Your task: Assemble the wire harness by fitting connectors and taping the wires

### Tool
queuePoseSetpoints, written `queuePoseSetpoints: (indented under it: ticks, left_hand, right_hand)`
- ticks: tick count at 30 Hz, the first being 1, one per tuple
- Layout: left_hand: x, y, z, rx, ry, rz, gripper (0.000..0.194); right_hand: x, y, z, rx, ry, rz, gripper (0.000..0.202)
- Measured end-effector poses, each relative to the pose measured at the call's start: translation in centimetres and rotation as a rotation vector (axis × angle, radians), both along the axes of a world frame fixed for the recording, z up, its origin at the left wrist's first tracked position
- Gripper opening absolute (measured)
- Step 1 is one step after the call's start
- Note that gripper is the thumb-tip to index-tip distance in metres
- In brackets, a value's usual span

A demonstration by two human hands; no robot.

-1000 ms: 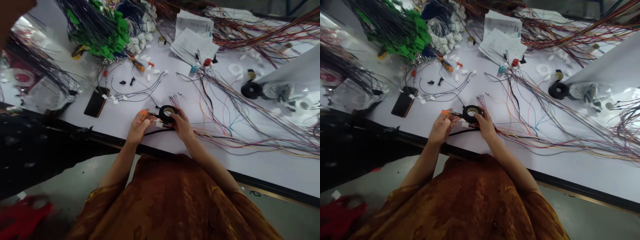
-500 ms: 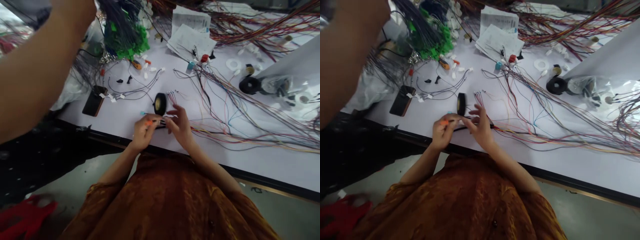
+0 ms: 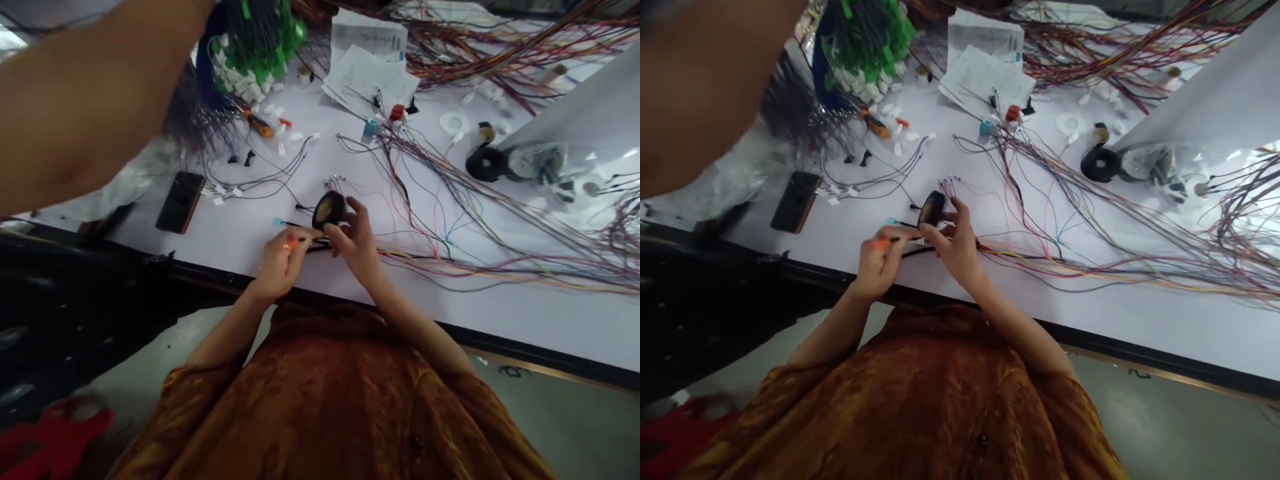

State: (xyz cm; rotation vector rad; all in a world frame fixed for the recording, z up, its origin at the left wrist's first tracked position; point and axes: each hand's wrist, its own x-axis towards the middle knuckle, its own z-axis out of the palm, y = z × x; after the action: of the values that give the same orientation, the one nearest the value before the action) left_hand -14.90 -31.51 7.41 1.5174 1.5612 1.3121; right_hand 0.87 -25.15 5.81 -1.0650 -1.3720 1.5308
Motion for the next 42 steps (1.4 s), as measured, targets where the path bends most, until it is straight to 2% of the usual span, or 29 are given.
queuePoseSetpoints:
  ticks: [2, 4, 5, 7, 9, 11, 13, 15, 16, 19, 21, 23, 25, 28, 29, 30, 32, 33, 34, 36, 38, 40, 42]
  left_hand:
    - [0.0, -0.5, -0.2, 0.025, 0.01, -0.01, 0.023]
    - [-0.1, -0.3, -1.5, -0.01, -0.226, 0.124, 0.024]
    - [-0.3, 0.0, -2.3, -0.042, -0.378, 0.195, 0.025]
    - [-0.5, 0.8, -3.9, -0.097, -0.629, 0.248, 0.029]
    - [-0.6, 1.5, -4.9, -0.156, -0.725, 0.161, 0.033]
    - [-0.3, 2.0, -5.2, -0.219, -0.67, 0.059, 0.035]
    - [0.2, 2.3, -5.0, -0.257, -0.547, 0.05, 0.032]
    - [0.6, 2.7, -4.6, -0.258, -0.479, 0.123, 0.03]
    - [0.7, 2.9, -4.4, -0.257, -0.486, 0.165, 0.031]
    - [0.8, 3.2, -3.7, -0.286, -0.586, 0.254, 0.036]
    - [0.8, 2.9, -2.8, -0.314, -0.605, 0.267, 0.037]
    - [1.0, 2.3, -1.7, -0.307, -0.506, 0.228, 0.035]
    - [1.5, 1.5, -0.7, -0.203, -0.262, 0.108, 0.029]
    - [2.0, 0.7, -0.3, 0.069, 0.124, -0.136, 0.015]
    - [2.1, 0.6, -0.6, 0.128, 0.17, -0.145, 0.013]
    - [2.1, 0.7, -1.1, 0.147, 0.154, -0.098, 0.014]
    - [2.0, 1.0, -2.2, 0.076, -0.024, 0.104, 0.022]
    - [1.9, 1.2, -2.7, 0.01, -0.144, 0.194, 0.027]
    - [1.8, 1.4, -3.2, -0.06, -0.259, 0.25, 0.032]
    - [1.7, 1.9, -3.7, -0.156, -0.428, 0.267, 0.037]
    - [1.8, 2.2, -3.7, -0.184, -0.497, 0.228, 0.038]
    - [1.8, 2.4, -3.4, -0.17, -0.497, 0.188, 0.035]
    - [1.7, 2.4, -3.2, -0.153, -0.476, 0.147, 0.031]
  right_hand:
    - [-0.8, 1.8, 0.0, -0.282, 0.1, 0.043, 0.042]
    - [-0.6, 2.8, -0.5, -0.493, 0.171, 0.059, 0.041]
    - [-0.2, 2.9, -0.9, -0.548, 0.202, 0.048, 0.043]
    - [0.7, 2.7, -1.5, -0.556, 0.235, 0.024, 0.049]
    - [1.5, 2.2, -1.9, -0.517, 0.231, 0.015, 0.05]
    - [1.8, 2.0, -2.2, -0.491, 0.21, 0.014, 0.049]
    - [2.0, 1.8, -2.4, -0.457, 0.175, 0.025, 0.047]
    - [2.2, 1.4, -2.6, -0.357, 0.093, 0.035, 0.045]
    - [2.4, 1.0, -2.6, -0.257, 0.025, 0.035, 0.046]
    - [3.3, -1.1, -2.4, 0.192, -0.262, 0.099, 0.048]
    - [3.7, -2.4, -1.8, 0.435, -0.41, 0.212, 0.039]
    - [3.5, -2.7, -1.2, 0.506, -0.418, 0.252, 0.026]
    - [2.7, -1.7, -0.6, 0.393, -0.307, 0.152, 0.024]
    - [1.1, 1.3, -0.7, 0.064, -0.105, 0.011, 0.044]
    - [0.7, 2.2, -1.0, -0.05, -0.049, 0.022, 0.047]
    - [0.6, 2.8, -1.3, -0.156, -0.008, 0.057, 0.048]
    - [1.0, 3.3, -1.9, -0.289, -0.007, 0.126, 0.047]
    - [1.4, 3.2, -2.1, -0.273, -0.055, 0.143, 0.048]
    - [2.0, 2.9, -2.1, -0.189, -0.135, 0.136, 0.051]
    - [3.0, 2.3, -1.7, 0.116, -0.334, 0.113, 0.06]
    - [3.4, 2.3, -0.9, 0.414, -0.49, 0.18, 0.069]
    - [3.1, 2.9, -0.1, 0.581, -0.552, 0.345, 0.061]
    - [2.2, 3.8, 0.1, 0.623, -0.543, 0.478, 0.039]
